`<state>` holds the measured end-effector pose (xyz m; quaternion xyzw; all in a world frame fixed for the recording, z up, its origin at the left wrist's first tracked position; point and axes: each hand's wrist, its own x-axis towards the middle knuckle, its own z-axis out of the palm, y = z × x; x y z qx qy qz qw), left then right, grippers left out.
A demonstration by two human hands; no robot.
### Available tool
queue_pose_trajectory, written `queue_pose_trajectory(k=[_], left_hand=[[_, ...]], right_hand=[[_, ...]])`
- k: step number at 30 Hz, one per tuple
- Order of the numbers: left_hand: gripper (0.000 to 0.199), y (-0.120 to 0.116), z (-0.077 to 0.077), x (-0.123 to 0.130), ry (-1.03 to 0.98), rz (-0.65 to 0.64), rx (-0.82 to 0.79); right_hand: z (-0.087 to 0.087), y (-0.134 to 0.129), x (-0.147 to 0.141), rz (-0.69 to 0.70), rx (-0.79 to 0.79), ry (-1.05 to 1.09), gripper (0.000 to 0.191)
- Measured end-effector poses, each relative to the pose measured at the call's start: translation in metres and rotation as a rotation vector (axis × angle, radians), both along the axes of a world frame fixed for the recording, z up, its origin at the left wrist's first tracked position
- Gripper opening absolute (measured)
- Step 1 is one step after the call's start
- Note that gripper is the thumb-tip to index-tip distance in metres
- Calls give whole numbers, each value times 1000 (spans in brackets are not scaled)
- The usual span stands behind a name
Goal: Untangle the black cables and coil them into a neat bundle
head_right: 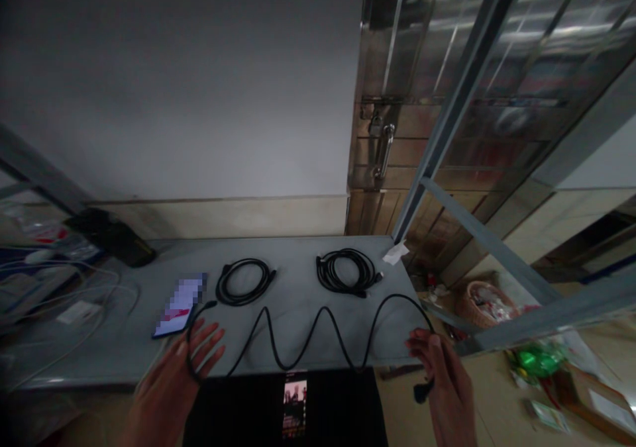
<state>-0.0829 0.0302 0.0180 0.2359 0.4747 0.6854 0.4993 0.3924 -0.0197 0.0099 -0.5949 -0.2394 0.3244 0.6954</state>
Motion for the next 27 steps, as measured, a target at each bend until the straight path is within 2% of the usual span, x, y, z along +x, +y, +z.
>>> queue_pose_trajectory(k=[3,6,10,15,18,22,24,27], left_hand=[[43,-4,4,20,-59,-87,20],[49,-3,14,48,-96,-196,-60],[57,8,25,89,-128,-321,-111],[53,28,23,127,-154,-433,-114],[47,36,27,137,-94,-498,-89],[44,37,44,140,-101,-571,-82],[44,35,56,139,-151,-587,-113],[41,33,70,133,-215,-595,-157]], right_hand=[[3,4,-13,110,-58,-105,57],[7,11,-35,282,-92,-229,61],[17,21,-80,520,-116,-287,58],[36,28,-138,735,-151,-285,57],[41,25,-160,794,-158,-329,57],[38,22,-173,788,-150,-402,56],[39,23,-175,800,-120,-447,50],[49,26,-175,896,-71,-530,33]])
